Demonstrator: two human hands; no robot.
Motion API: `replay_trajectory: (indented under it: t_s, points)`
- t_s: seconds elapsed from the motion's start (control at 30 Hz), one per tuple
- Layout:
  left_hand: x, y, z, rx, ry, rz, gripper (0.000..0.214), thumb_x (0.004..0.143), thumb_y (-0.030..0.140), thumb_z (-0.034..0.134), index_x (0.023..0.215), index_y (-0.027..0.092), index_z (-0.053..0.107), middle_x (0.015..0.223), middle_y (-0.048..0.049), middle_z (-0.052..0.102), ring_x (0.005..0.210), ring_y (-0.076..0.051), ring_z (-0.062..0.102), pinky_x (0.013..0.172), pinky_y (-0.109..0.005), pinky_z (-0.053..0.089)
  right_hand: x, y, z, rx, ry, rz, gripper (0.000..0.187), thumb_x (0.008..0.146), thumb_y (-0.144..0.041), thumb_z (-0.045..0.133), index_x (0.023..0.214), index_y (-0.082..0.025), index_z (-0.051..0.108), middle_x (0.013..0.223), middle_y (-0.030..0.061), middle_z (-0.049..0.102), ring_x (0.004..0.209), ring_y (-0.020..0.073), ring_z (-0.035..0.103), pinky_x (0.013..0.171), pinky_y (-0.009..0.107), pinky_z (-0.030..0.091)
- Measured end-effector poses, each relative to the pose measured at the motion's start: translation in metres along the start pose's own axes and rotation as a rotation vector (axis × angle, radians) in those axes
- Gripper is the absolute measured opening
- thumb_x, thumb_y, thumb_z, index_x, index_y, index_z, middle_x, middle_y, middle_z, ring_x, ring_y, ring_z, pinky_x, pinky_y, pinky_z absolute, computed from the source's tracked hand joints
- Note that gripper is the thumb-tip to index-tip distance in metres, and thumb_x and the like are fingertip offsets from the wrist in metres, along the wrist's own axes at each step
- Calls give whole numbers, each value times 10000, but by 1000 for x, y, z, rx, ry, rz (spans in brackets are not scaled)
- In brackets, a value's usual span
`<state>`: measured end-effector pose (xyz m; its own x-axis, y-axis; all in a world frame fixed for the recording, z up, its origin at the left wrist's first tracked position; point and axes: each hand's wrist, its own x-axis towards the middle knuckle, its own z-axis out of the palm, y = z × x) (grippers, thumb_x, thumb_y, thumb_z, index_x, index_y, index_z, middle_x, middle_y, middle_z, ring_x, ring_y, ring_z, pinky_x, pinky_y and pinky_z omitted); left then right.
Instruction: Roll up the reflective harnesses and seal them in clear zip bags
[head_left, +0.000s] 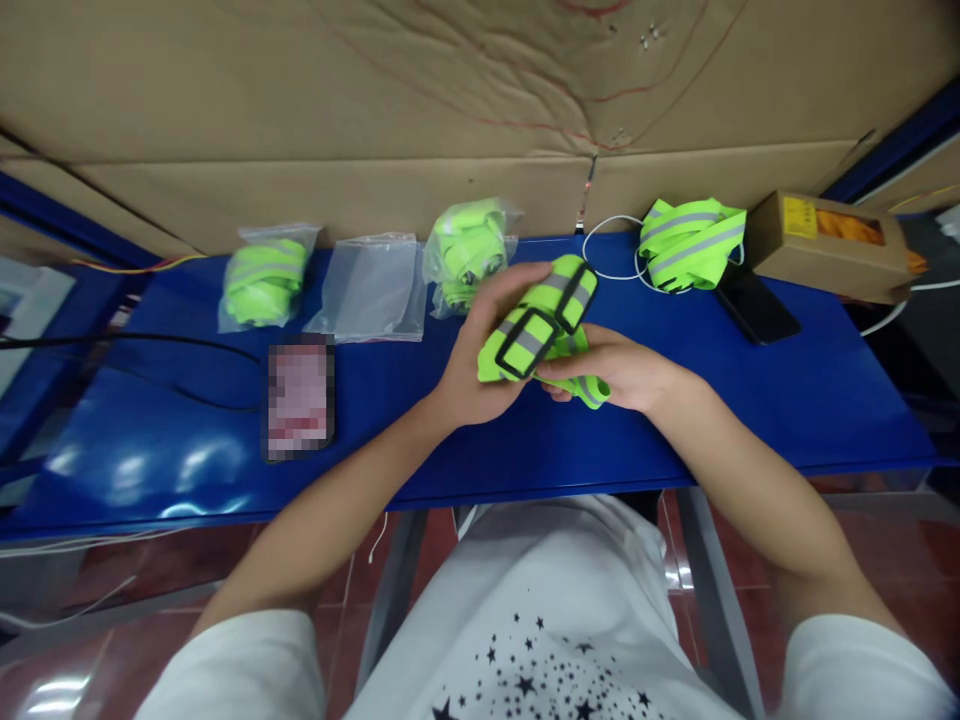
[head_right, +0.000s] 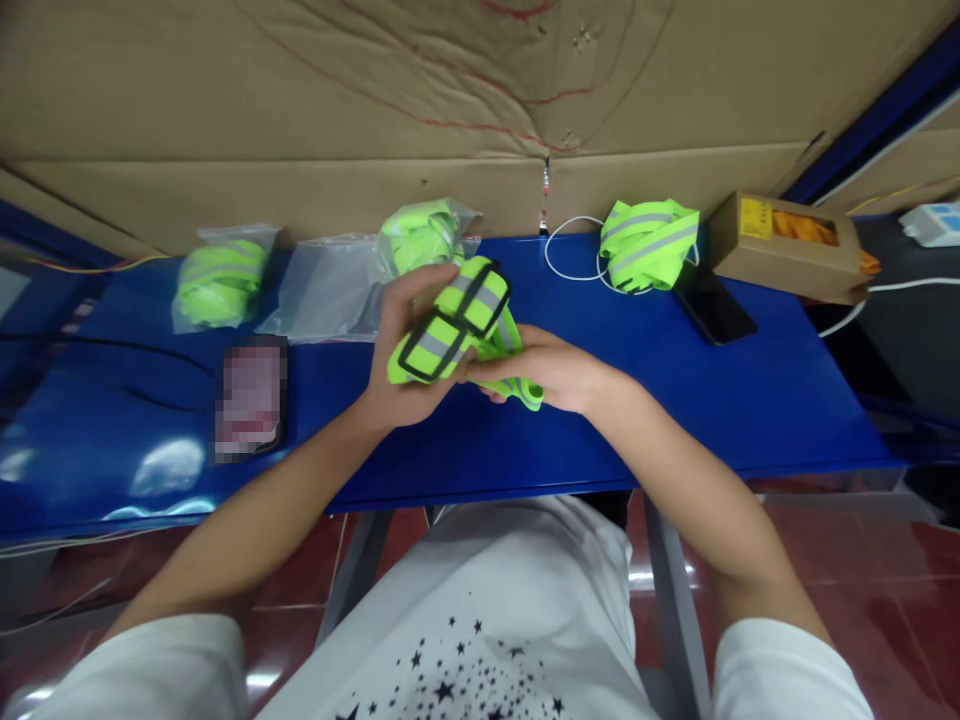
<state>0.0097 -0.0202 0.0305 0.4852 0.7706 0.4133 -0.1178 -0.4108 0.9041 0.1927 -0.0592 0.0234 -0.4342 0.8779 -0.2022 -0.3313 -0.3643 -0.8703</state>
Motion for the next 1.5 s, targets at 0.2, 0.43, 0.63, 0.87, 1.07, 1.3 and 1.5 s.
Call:
replay_trajectory:
  t_s: [0.2, 0.43, 0.63, 0.87, 1.07, 1.3, 1.5]
  points:
    - [5, 0, -2, 72, -269, 87, 420, 800, 235, 837, 1198, 329, 736, 1514, 2, 615, 1502, -283, 497, 1294, -486, 351, -12, -8, -12, -180, -21, -70, 335, 591, -269, 961, 828, -174, 744, 775, 21, 738, 722, 184, 709, 723, 336, 628]
    - [17, -21, -20, 485, -366, 394, 395, 954, 310, 697, 1347, 341, 675, 1641, -10, 497, 1587, -292, 354, 1346, -546, 164, -13, -17, -17, -210, -63, -238, 646, 560, -495, 965, 1080, -179, 749, 999, 102, 779, 1105, 322, 740, 932, 497, 632]
    - [16, -27, -20, 623, -423, 288, 521, 983, 261, 608, 1499, 296, 546, 1663, -78, 462, 1601, -312, 325, 1342, -564, 104, -1, -2, -8, -56, 183, -146, 464, 683, -464, 953, 1022, -223, 748, 971, 30, 793, 932, 211, 769, 872, 379, 659]
    - [19, -21, -29, 368, -515, 131, 1126, 713, 482, 906, 1644, 283, 306, 1774, -129, 162, 1650, -420, 71, 1328, -607, 107, 3, 0, -10, -29, 291, -62, 507, 581, -249, 998, 1031, -173, 777, 1040, 61, 810, 948, 218, 772, 876, 337, 644]
    - [14, -31, -10, 125, -46, 86, 1029, 733, 502, 900, 1581, 419, 323, 1754, 4, 222, 1658, -318, 131, 1324, -470, 261, 2, -2, 3, 16, 358, -252, 616, 541, -298, 1004, 1092, -194, 747, 1136, 69, 809, 1123, 294, 756, 1033, 455, 608]
    - [1, -25, 17, -330, 157, -396, 641, 740, 526, 893, 1277, 294, 631, 1323, -50, 729, 1241, -272, 701, 1057, -430, 582, 9, 13, 11, -7, 240, -323, 541, 676, -412, 907, 1157, -230, 739, 1135, 75, 807, 1200, 304, 722, 1035, 461, 595]
    - [6, -26, 11, -250, 150, -310, 486, 779, 484, 882, 1177, 270, 703, 1198, -25, 774, 1143, -245, 731, 1056, -387, 570, 17, 22, 16, 28, 287, -342, 377, 756, -386, 722, 1101, -236, 757, 1093, 52, 810, 1155, 303, 734, 1034, 482, 577]
